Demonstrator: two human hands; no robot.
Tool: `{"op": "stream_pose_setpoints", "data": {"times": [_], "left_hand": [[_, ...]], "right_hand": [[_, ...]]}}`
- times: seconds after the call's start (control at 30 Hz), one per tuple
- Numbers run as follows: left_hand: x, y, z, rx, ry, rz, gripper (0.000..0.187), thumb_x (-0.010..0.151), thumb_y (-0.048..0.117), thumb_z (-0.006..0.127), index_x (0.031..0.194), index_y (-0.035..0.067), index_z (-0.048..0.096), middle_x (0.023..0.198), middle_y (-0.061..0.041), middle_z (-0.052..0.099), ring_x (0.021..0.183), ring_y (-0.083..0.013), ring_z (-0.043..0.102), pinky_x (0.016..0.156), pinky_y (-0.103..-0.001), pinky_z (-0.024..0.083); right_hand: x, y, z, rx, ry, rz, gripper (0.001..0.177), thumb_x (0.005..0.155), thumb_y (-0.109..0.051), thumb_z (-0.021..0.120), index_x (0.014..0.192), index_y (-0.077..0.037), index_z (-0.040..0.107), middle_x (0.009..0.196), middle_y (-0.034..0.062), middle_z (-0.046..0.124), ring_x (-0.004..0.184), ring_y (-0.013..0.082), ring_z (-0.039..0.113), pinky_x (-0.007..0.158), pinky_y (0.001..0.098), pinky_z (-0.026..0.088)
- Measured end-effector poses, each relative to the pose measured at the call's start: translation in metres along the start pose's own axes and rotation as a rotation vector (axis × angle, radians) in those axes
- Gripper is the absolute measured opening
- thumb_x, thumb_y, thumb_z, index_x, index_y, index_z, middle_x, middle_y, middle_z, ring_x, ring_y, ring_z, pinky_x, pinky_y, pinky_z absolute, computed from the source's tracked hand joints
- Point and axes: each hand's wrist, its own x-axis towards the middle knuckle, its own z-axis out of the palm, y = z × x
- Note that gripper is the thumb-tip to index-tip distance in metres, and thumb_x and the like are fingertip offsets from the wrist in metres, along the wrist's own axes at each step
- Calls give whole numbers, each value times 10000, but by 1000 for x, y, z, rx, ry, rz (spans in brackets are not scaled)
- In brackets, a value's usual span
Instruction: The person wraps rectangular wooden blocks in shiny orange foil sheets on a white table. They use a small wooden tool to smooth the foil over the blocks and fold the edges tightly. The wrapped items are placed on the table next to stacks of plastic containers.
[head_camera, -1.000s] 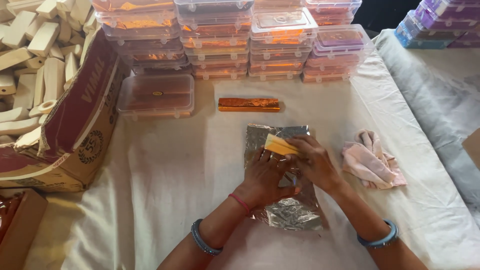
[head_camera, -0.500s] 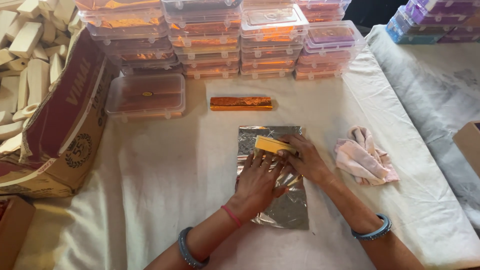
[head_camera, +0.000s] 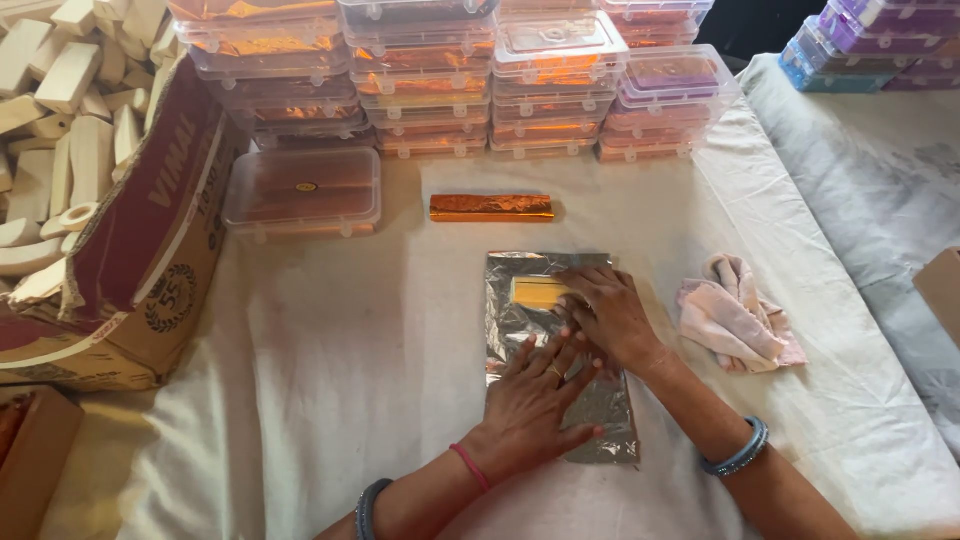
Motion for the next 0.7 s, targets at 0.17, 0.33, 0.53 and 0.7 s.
{"op": "stream_pose_setpoints", "data": {"times": [0.17,0.33,0.53,0.7], "left_hand": [[-3,-1,1,13,17,25,845,921,699,452,1587,186,369,1680,-112,245,1583,-267,116,1266,-504,35],[-3,-5,9,-3,49,64,856,925,699,451,1587,164,366,1680,-136,258,1584,-288,130,1263,-505,37],[-3,-5,9,22,57,70,856,940,696,447,1592,147,366,1679,-149,271,1576,-310,166,1255,-534,75],[-3,-4,8,4,28,63,865,942,697,444,1604,148,348,1673,-154,272,1571,-315,174,1246,-552,78]], "right_hand": [[7,4,6,-18,-33,-17,351,902,-219,695,1248,-159,709,1238,53,715,1193,258,614,1043,442,388],[6,0,4,5,-70,40,350,915,-248,698,1259,-186,706,1266,38,709,1196,248,615,998,433,396],[4,-3,2,-16,-50,23,391,910,-250,703,1294,-177,692,1266,43,697,1203,258,601,996,439,399],[3,-6,0,5,-35,19,400,905,-253,709,1297,-175,691,1256,46,693,1200,259,597,994,443,400]]}}
